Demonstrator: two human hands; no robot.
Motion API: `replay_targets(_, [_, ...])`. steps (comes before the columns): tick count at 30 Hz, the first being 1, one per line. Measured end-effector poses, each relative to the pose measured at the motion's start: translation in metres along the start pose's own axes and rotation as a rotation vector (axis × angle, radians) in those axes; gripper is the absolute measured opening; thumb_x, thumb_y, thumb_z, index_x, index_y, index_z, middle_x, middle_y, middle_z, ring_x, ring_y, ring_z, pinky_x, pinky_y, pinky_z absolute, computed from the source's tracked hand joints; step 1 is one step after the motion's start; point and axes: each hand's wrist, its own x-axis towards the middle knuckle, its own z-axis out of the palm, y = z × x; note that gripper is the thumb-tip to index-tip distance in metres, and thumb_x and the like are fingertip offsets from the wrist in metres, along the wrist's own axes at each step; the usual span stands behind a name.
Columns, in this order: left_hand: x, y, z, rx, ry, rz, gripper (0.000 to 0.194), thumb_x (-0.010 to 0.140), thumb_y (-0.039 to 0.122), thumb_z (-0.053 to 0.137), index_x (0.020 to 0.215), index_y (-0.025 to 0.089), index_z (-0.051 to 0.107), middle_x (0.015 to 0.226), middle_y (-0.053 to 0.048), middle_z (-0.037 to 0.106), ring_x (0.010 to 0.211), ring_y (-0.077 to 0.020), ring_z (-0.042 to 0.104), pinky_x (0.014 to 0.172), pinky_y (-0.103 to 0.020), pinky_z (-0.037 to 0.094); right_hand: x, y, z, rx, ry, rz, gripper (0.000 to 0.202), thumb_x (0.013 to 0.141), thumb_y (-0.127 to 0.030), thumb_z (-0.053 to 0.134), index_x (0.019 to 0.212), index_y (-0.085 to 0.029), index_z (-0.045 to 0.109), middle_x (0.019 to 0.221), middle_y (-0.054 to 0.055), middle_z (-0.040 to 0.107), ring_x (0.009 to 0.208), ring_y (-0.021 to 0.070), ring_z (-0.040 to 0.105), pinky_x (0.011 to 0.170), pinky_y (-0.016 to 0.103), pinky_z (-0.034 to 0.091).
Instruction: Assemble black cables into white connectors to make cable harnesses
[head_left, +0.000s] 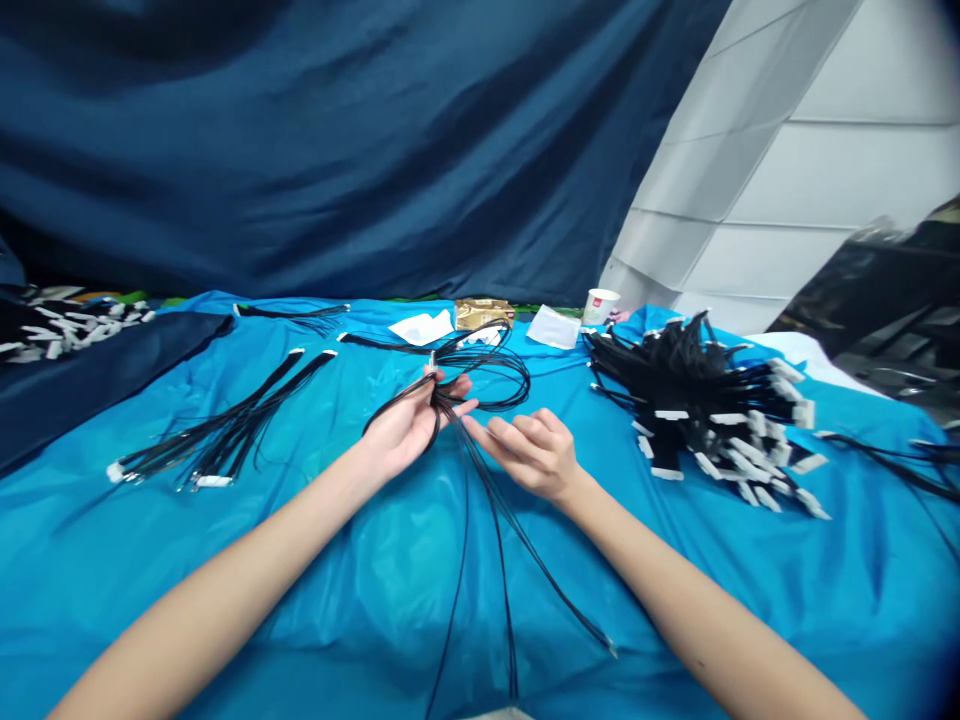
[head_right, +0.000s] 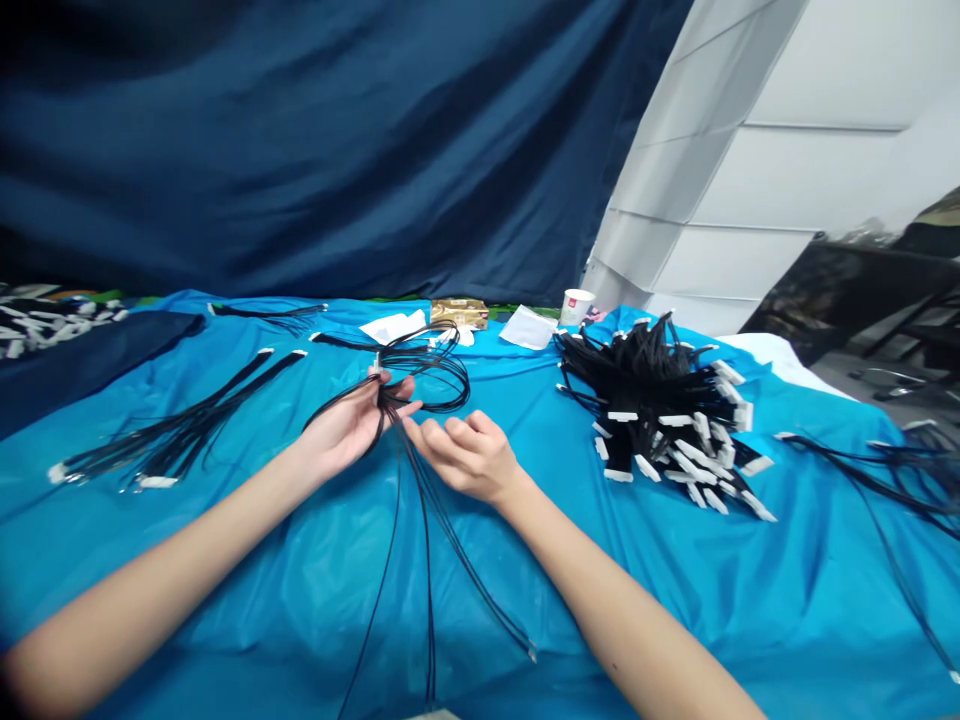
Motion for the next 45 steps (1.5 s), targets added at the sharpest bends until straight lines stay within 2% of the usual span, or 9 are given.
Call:
replay_targets(8, [-0.007,-0.009,0.002,0.024,-0.041,-0.058,0.024,0.084,0.011,0.041,0.069,0.012,0.059,0.072,-0.004,0.063,0.084,-0.0185,0.063,0.09,-0.047,0.043,-0.004,-0.005,0.008,0.107,0.112,-0.007,0.008,0.071,-0.013,0.066,0.067,-0.02,0.062,0.067,-0.004,0.061,0.062,0.0085,0.043,0.049,0.027,0.028])
replay_targets(12, [-0.006,-0.009,0.001,0.01,-0.057,-0.061,0.027,0.086,0.012,0.038,0.07,0.012,0.059,0.072,-0.005,0.063,0.08,-0.017,0.064,0.089,-0.045,0.045,-0.001,-0.004,0.004,0.158,0.082,0.06,0.012,0.073,-0.011,0.063,0.071,-0.022,0.064,0.065,-0.004,0.062,0.058,0.0082,0.044,0.048,0.026,0.031])
replay_targets(20, [-0.003,-0.01,-0.003,0.062,-0.06,-0.036,0.021,0.085,0.015,0.042,0.072,0.011,0.058,0.08,-0.007,0.064,0.085,-0.0193,0.063,0.088,-0.047,0.045,0.015,-0.003,-0.005,0.93,0.143,0.946,0.01,0.077,-0.016,0.06,0.082,-0.022,0.067,0.087,0.004,0.067,0.084,0.0157,0.058,0.079,0.034,0.047])
replay_targets(23, [-0.001,-0.011,-0.004,0.064,-0.029,0.01,0.018,0.084,0.014,0.043,0.072,0.012,0.057,0.078,-0.005,0.063,0.085,-0.0191,0.063,0.086,-0.047,0.046,0.021,0.007,-0.008,1.31,0.337,1.348,0.01,0.079,-0.025,0.057,0.081,-0.022,0.067,0.08,0.001,0.064,0.076,0.0139,0.06,0.073,0.034,0.05])
replay_targets(26, [0.0,-0.013,-0.006,0.101,-0.022,0.031,0.016,0.084,0.015,0.045,0.073,0.012,0.056,0.083,-0.007,0.064,0.087,-0.0198,0.062,0.085,-0.047,0.047,0.023,0.018,-0.013,1.362,0.46,1.493,0.017,0.08,-0.029,0.056,0.095,-0.026,0.065,0.068,-0.003,0.055,0.059,0.0083,0.052,0.057,0.026,0.047])
replay_targets(28, [-0.001,-0.013,-0.006,0.14,-0.034,0.038,0.016,0.084,0.017,0.046,0.073,0.012,0.057,0.087,-0.01,0.065,0.088,-0.0201,0.062,0.085,-0.046,0.047,0.022,0.021,-0.016,1.149,0.45,1.408,0.023,0.081,-0.026,0.055,0.102,-0.029,0.063,0.067,-0.003,0.051,0.053,0.0061,0.046,0.048,0.021,0.04])
replay_targets(32, [-0.006,-0.013,-0.001,0.211,-0.063,0.07,0.015,0.082,0.021,0.049,0.074,0.012,0.058,0.083,-0.009,0.065,0.086,-0.0197,0.063,0.083,-0.041,0.049,0.02,0.012,-0.02,0.625,0.228,0.909,0.021,0.075,-0.015,0.061,0.093,-0.024,0.068,0.065,-0.001,0.053,0.055,0.0073,0.045,0.05,0.021,0.038])
replay_targets(35, [-0.01,-0.013,0.003,0.258,-0.078,0.089,0.015,0.081,0.023,0.052,0.074,0.011,0.06,0.081,-0.009,0.066,0.081,-0.0188,0.063,0.082,-0.04,0.049,0.019,0.002,-0.018,0.485,0.13,0.643,0.014,0.074,-0.012,0.062,0.085,-0.017,0.069,0.06,0.001,0.055,0.054,0.0092,0.046,0.05,0.023,0.038])
replay_targets(45, [-0.01,-0.02,-0.002,0.285,-0.145,0.091,0.013,0.076,0.025,0.059,0.075,0.012,0.06,0.081,-0.008,0.066,0.085,-0.0198,0.063,0.083,-0.04,0.048,0.014,-0.003,-0.013,0.407,0.082,0.561,0.01,0.075,-0.011,0.061,0.084,-0.014,0.065,0.06,0.002,0.058,0.054,0.01,0.044,0.052,0.024,0.037])
